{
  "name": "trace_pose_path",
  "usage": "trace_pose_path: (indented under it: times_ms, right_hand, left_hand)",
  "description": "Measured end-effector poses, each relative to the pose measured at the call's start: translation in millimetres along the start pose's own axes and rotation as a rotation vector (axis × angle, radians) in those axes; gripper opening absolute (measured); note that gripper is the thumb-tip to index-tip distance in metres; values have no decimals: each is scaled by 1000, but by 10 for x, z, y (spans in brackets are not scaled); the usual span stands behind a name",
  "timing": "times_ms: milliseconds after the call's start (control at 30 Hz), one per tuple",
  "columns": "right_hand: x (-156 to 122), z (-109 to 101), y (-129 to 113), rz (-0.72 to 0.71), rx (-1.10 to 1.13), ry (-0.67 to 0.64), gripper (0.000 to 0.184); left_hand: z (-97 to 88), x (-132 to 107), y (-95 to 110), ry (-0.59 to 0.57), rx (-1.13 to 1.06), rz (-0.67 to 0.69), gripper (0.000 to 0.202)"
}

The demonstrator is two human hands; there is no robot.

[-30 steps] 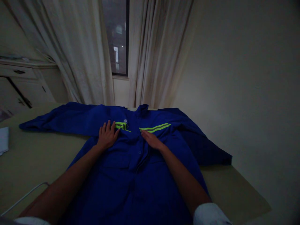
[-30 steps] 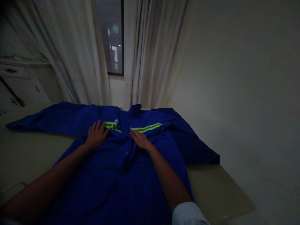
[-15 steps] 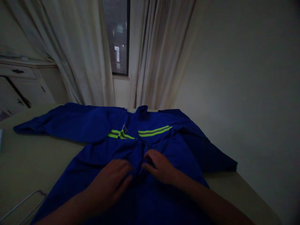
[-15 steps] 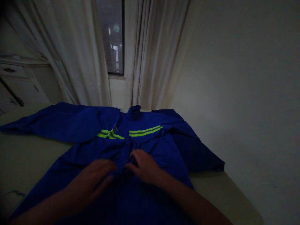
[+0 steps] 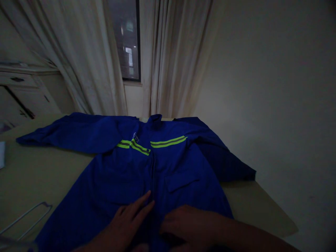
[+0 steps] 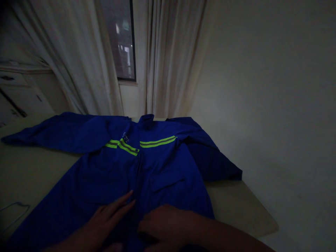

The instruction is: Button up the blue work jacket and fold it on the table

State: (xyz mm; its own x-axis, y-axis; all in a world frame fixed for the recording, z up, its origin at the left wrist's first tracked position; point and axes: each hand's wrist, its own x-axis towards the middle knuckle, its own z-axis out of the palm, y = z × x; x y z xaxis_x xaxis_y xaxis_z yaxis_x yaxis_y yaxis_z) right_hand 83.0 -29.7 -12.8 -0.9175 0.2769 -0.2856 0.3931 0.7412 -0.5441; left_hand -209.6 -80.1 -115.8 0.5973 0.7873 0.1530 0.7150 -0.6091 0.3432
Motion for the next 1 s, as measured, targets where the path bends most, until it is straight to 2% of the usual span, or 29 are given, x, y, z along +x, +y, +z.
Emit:
trace_pose_path:
  times_ms: [33,100,133,200,333,433,500,567,600,667,733,800,867,1000]
  right_hand:
    - [15,-68,37,-20,13,-13,32]
    - [66,-242,163,-29,7,38,39]
    - [104,-353,259,-13,0,103,41]
    - [211,-624,525,47,-26,275,42]
    - [578,-1290,1280,195,0,608,31]
    - [931,-1707,1863,390,43,778,30]
    - [1134,-1842,2198,516,-11,826,44]
    - [1269,-1855,2476,612,-73,803,67]
    - [1308,-1833,2590,650,-92,760,76]
    - [1338,-1788,2758,710,-118,645,83]
    - [1343,-1812,2851,754,-156,538,85]
    - [1373,-1928,2896,786,-204,470,94]
    - [1454,-2093,2939,805,-238,464,98]
    - [1674,-2308,3126,759,-269,599,78]
  left_hand:
    - [-223,104,6,-30,-50,-43,80]
    - [-614,395,-28,26,-131,-95,62]
    - [-755,576,-78,71,-162,-106,56]
    - [-911,992,-257,195,-212,-132,50]
    - [-922,1937,-848,420,-282,-280,46]
    - [-914,2624,-1313,522,-279,-421,45]
    - [-930,2998,-1584,534,-219,-481,47]
    - [-944,3260,-1844,502,-110,-507,51]
    - [-945,3342,-1978,475,-45,-503,53]
    - [-937,3408,-2257,401,85,-495,56]
    - [-925,3374,-2525,288,187,-527,59]
    - [-928,3299,-2733,184,261,-608,66]
    - [-964,3244,-2843,129,324,-652,66]
    - [-1129,3273,-2846,139,413,-564,46]
